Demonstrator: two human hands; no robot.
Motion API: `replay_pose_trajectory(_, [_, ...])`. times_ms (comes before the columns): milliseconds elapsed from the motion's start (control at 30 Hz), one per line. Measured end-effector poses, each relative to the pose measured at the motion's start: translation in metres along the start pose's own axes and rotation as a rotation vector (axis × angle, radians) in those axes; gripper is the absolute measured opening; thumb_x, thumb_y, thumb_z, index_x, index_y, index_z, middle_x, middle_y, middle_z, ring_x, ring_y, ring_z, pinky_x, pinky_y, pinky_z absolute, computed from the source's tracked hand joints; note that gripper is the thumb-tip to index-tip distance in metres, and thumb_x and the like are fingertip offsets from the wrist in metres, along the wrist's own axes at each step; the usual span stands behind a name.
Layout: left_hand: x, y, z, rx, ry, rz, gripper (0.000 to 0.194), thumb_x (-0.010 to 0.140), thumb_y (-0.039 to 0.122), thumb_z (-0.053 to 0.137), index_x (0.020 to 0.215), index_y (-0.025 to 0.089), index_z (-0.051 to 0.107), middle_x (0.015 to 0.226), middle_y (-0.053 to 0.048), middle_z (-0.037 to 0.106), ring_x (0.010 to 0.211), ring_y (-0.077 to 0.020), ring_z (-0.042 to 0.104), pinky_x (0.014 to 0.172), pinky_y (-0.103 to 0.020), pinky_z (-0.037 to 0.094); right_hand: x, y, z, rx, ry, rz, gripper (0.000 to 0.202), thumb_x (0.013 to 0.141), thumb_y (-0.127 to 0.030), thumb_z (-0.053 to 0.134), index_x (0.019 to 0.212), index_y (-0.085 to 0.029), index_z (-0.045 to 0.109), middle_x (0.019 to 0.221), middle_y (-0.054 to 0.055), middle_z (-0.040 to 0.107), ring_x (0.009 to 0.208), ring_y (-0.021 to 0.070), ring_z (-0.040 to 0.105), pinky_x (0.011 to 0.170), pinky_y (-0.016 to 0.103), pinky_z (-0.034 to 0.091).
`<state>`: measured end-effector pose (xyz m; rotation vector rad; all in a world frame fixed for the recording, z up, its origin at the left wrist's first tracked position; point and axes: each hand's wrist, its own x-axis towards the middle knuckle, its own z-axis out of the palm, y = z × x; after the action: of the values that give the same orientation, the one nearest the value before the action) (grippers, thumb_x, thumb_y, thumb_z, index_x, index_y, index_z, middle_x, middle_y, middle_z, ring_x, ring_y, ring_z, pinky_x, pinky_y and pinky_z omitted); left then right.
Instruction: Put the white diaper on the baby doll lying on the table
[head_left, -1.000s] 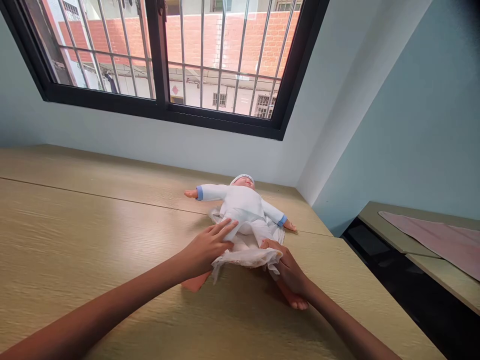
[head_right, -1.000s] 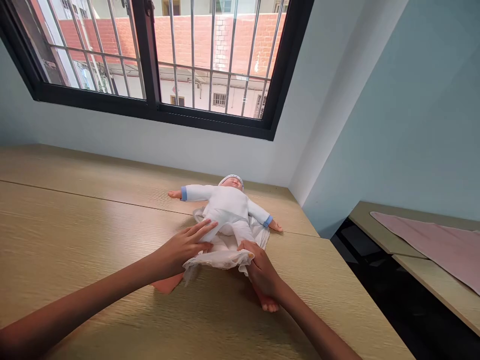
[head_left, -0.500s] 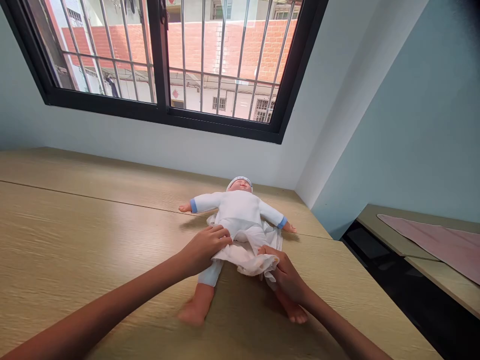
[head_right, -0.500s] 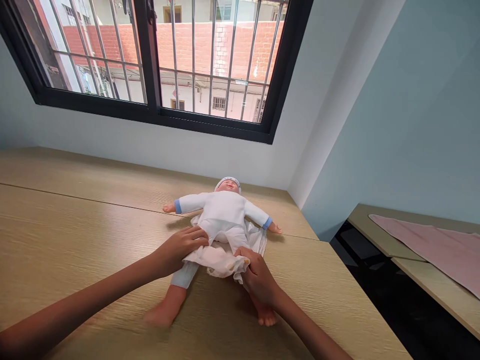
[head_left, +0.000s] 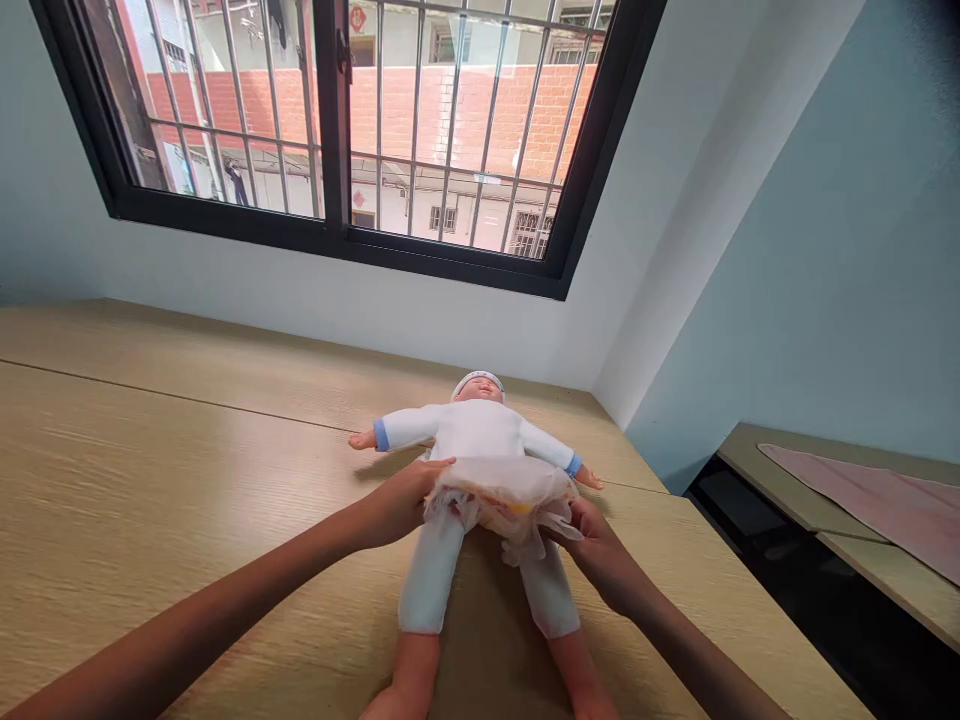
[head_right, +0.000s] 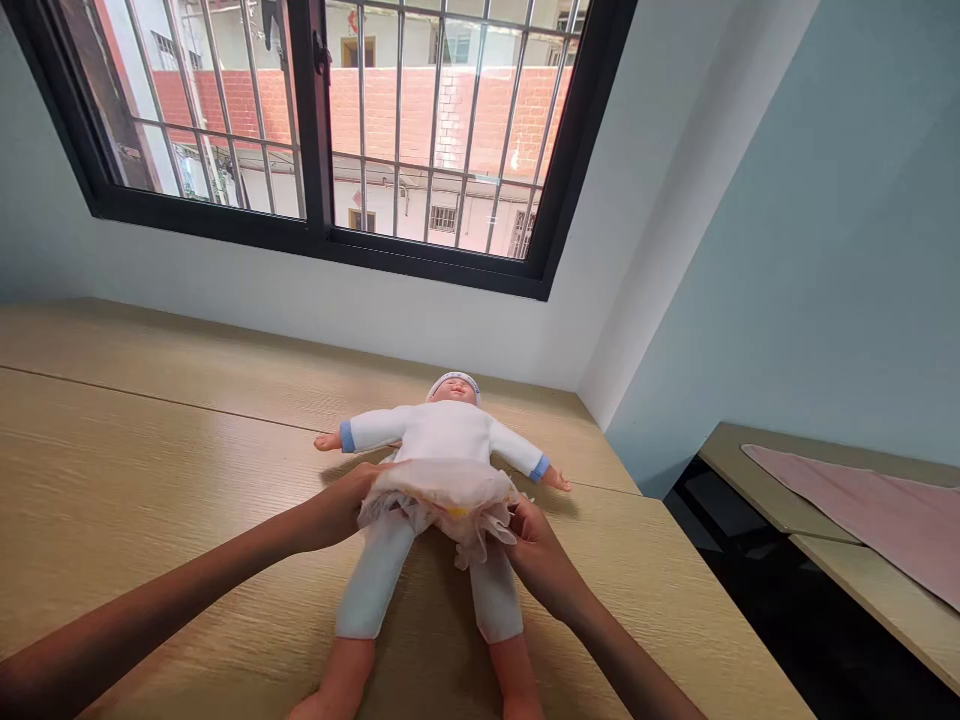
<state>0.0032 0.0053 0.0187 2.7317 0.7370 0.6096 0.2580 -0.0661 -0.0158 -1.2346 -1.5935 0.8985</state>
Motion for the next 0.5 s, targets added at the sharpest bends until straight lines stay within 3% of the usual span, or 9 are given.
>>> replay_pose_trajectory(133, [0.001,-0.003,0.01,-0.496,-0.061,-0.192,0.038,0.101,0.028,0.027,0.086,0.017,0.06,0.08,-0.006,0.072,0.087,-0.0168,0.069,0.083,-0.024,0.054,-0.002,-0.001,0.0,0.092,-0.002,0.051,0.048,0.081,-0.061,0.068,0.101,-0.017,0.065,0.088,0.009,0.069,0.083,0.0238,0.065,0.076,0.036,0.055])
replay_pose_trajectory(233, [0.001,-0.004,0.014,-0.631,-0.045,-0.231,0.038,0.102,0.037,0.026,0.103,0.016,0.057,0.073,-0.004,0.071,0.086,-0.0196,0.07,0.082,-0.028,0.055,-0.002,-0.002,0.004,0.056,0.001,-0.062,0.037,0.085,-0.052,0.067,0.1,-0.019,0.062,0.091,0.008,0.068,0.084,0.0222,0.064,0.077,0.033,0.054])
replay_pose_trajectory(300, [0.0,-0.004,0.013,-0.731,-0.028,-0.239,0.039,0.1,0.046,0.033,0.103,0.016,0.058,0.067,-0.003,0.07,0.081,-0.0205,0.07,0.079,-0.029,0.056,0.001,-0.005,0.008,-0.002,0.033,-0.137,0.03,0.088,-0.048,0.063,0.096,-0.019,0.059,0.089,0.007,0.066,0.08,0.0206,0.062,0.074,0.031,0.053])
replay_pose_trajectory(400, [-0.002,-0.004,0.013,-0.888,-0.012,-0.279,0.049,0.093,0.062,0.044,0.079,0.018,0.059,0.055,-0.002,0.066,0.066,-0.0194,0.067,0.074,-0.029,0.055,0.009,-0.01,0.013,-0.059,0.103,-0.161,0.032,0.093,-0.05,0.055,0.094,-0.019,0.057,0.088,0.007,0.065,0.079,0.02,0.06,0.072,0.03,0.051])
replay_pose_trajectory(500, [-0.002,-0.007,0.018,-0.923,0.039,-0.346,0.059,0.09,0.068,0.045,0.059,0.019,0.051,0.043,0.0,0.056,0.047,-0.0134,0.056,0.06,-0.025,0.049,0.022,-0.011,0.014,0.01,0.157,-0.101,0.039,0.09,-0.057,0.056,0.096,-0.019,0.057,0.095,0.008,0.066,0.087,0.0215,0.061,0.078,0.031,0.051])
